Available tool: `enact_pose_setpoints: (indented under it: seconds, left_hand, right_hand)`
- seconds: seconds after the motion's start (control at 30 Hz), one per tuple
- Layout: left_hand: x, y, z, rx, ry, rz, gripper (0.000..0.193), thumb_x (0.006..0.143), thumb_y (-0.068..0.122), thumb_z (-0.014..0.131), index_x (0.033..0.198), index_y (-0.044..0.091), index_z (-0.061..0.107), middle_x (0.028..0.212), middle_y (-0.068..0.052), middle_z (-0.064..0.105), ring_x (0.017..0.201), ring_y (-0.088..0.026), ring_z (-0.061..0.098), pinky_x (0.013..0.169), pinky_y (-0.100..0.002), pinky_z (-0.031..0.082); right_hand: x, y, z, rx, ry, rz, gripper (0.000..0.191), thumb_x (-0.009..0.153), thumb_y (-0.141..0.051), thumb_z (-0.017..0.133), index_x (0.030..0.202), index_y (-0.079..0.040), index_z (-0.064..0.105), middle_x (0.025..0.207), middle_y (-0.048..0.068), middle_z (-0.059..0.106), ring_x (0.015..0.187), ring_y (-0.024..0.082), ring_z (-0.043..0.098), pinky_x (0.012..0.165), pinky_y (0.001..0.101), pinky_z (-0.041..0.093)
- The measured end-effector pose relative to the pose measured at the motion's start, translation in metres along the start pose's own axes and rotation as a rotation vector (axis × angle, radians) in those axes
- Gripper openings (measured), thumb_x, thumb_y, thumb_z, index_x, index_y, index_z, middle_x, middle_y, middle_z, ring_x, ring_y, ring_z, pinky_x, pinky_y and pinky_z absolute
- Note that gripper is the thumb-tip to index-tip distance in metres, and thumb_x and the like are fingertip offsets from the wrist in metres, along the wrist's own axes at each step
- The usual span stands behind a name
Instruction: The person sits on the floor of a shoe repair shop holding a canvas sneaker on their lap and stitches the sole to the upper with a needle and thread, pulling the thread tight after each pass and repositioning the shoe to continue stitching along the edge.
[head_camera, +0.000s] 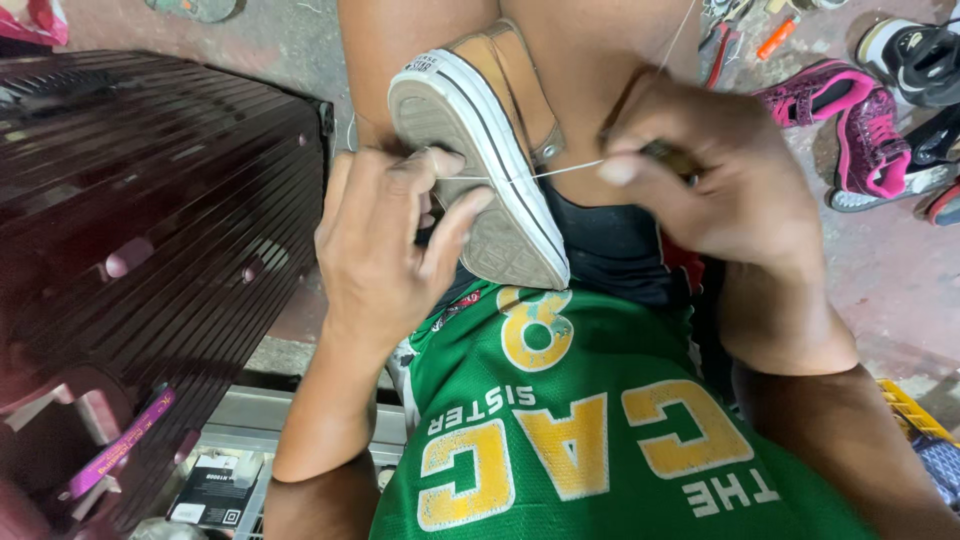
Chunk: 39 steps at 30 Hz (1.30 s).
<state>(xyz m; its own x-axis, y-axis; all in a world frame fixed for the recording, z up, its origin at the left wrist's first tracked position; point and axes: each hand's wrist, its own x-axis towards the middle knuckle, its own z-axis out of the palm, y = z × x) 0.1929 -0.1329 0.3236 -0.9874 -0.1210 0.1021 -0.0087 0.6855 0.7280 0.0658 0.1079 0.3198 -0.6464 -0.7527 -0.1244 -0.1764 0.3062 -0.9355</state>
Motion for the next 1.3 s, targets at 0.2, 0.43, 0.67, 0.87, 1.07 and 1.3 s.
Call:
enact_pose_setpoints:
  seconds: [0.2, 0.43, 0.67, 0.87, 1.07, 1.3]
  left_hand:
    - [0.013, -0.007, -0.002, 0.160, 0.000, 0.124, 0.047, 0.088, 0.032, 0.098, 0.088, 0.007, 0.059, 0.082, -0.007, 0.050, 0.076, -0.027, 0.049, 0.066, -0.036, 0.042]
    - [0.033, -0.023, 0.000, 0.073, 0.096, 0.081, 0.072, 0.069, 0.042, 0.104, 0.064, 0.008, 0.041, 0.068, -0.007, 0.039, 0.065, -0.028, 0.040, 0.058, -0.039, 0.033]
    - [0.055, -0.047, 0.002, -0.055, 0.050, 0.026, 0.068, 0.070, 0.043, 0.101, 0.068, 0.009, 0.042, 0.073, -0.008, 0.043, 0.069, -0.029, 0.044, 0.062, -0.040, 0.037]
    - [0.070, -0.067, 0.003, -0.126, 0.060, -0.020, 0.066, 0.070, 0.040, 0.100, 0.070, 0.008, 0.042, 0.076, -0.009, 0.045, 0.072, -0.029, 0.046, 0.064, -0.040, 0.040]
    - [0.061, -0.071, -0.003, -0.294, 0.075, -0.107, 0.061, 0.070, 0.033, 0.101, 0.068, 0.007, 0.046, 0.073, -0.005, 0.046, 0.071, -0.022, 0.046, 0.061, -0.034, 0.036]
    - [0.031, -0.063, -0.024, -0.175, 0.273, -0.359, 0.022, 0.101, 0.009, 0.073, 0.094, 0.000, 0.054, 0.112, -0.016, 0.055, 0.100, -0.024, 0.055, 0.076, -0.035, 0.044]
  right_hand:
    - [0.003, 0.004, 0.015, 0.494, 0.201, -0.186, 0.021, 0.107, -0.019, 0.055, 0.094, -0.004, 0.047, 0.107, 0.019, 0.062, 0.088, 0.019, 0.061, 0.079, 0.0295, 0.052]
    - [0.034, -0.018, 0.029, 0.841, 0.085, 0.025, 0.017, 0.107, -0.017, 0.056, 0.096, -0.007, 0.048, 0.080, 0.005, 0.061, 0.065, 0.010, 0.057, 0.070, 0.0291, 0.054]
    - [0.084, -0.022, 0.027, 0.231, 0.075, 0.020, 0.023, 0.110, -0.010, 0.064, 0.092, -0.003, 0.053, 0.076, 0.001, 0.052, 0.067, 0.004, 0.044, 0.060, 0.0218, 0.038]
    - [0.136, -0.011, 0.034, 0.198, 0.146, -0.034, 0.025, 0.111, -0.009, 0.067, 0.092, -0.003, 0.052, 0.075, -0.001, 0.049, 0.065, 0.003, 0.041, 0.058, 0.0209, 0.035]
    - [0.116, -0.004, 0.031, 0.423, 0.120, 0.048, 0.023, 0.112, -0.015, 0.061, 0.094, -0.005, 0.052, 0.080, 0.000, 0.058, 0.065, 0.005, 0.053, 0.063, 0.0214, 0.043]
    - [0.035, 0.026, -0.013, 0.457, 0.456, -0.085, 0.042, 0.117, -0.039, 0.040, 0.108, 0.000, 0.053, 0.097, 0.017, 0.063, 0.056, 0.014, 0.053, 0.048, 0.0218, 0.036]
